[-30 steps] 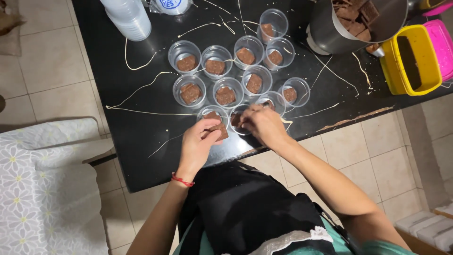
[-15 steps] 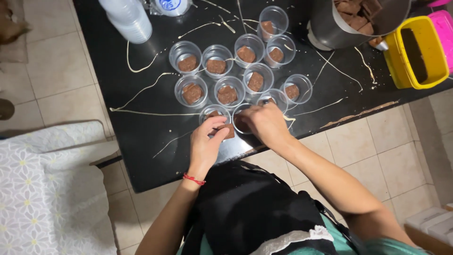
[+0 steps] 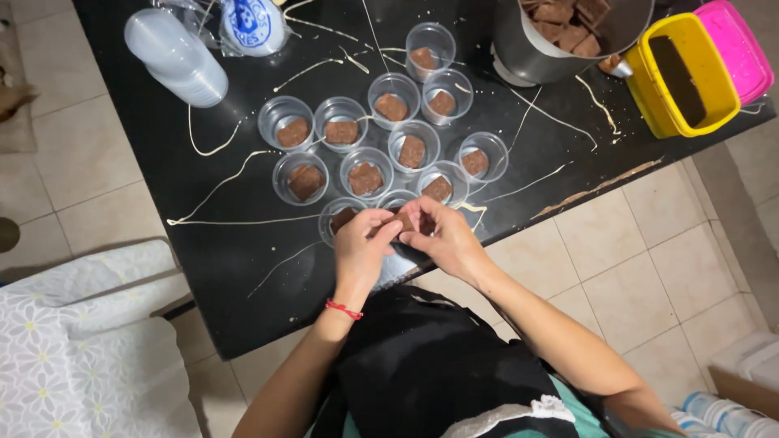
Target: Placing small chocolate pieces into individual plastic dessert cups.
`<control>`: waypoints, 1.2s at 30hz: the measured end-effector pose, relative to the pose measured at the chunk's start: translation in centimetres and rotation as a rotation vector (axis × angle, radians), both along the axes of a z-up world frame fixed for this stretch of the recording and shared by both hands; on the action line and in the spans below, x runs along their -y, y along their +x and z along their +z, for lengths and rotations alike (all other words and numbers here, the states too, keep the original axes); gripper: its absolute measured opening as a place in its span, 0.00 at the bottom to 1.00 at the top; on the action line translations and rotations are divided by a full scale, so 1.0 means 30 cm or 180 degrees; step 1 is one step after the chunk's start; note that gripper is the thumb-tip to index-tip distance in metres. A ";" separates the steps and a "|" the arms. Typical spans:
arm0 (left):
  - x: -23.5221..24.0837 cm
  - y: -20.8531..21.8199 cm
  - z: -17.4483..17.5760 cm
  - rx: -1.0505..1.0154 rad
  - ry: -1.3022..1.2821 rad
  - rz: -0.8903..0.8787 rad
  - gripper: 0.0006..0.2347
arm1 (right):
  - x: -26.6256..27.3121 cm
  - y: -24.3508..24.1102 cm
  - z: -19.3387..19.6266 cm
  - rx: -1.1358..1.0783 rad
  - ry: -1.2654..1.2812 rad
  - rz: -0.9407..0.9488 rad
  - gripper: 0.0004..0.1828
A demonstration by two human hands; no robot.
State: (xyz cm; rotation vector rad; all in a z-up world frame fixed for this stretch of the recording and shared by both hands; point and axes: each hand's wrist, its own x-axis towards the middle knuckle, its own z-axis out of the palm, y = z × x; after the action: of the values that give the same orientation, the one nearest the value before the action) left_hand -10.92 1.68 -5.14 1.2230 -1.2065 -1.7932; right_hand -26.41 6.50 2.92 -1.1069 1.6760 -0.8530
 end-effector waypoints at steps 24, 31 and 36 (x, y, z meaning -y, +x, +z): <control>0.258 0.246 0.080 -0.0426 -0.0309 0.1276 0.06 | 0.401 0.263 0.055 -0.1370 -0.1237 0.0834 0.12; 0.307 0.371 0.028 0.0325 -0.1110 0.1450 0.06 | 0.722 0.225 0.017 -0.2290 -0.2168 0.1643 0.09; 0.291 0.429 0.037 0.0094 -0.0315 0.1528 0.06 | 0.842 0.236 -0.097 -0.4016 -0.2427 0.2693 0.09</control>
State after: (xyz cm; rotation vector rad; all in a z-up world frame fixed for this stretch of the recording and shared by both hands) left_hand 1.95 -7.05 -4.04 1.3481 -0.9061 -1.3512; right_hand -19.33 -18.75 0.00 -3.0193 1.4147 -0.1172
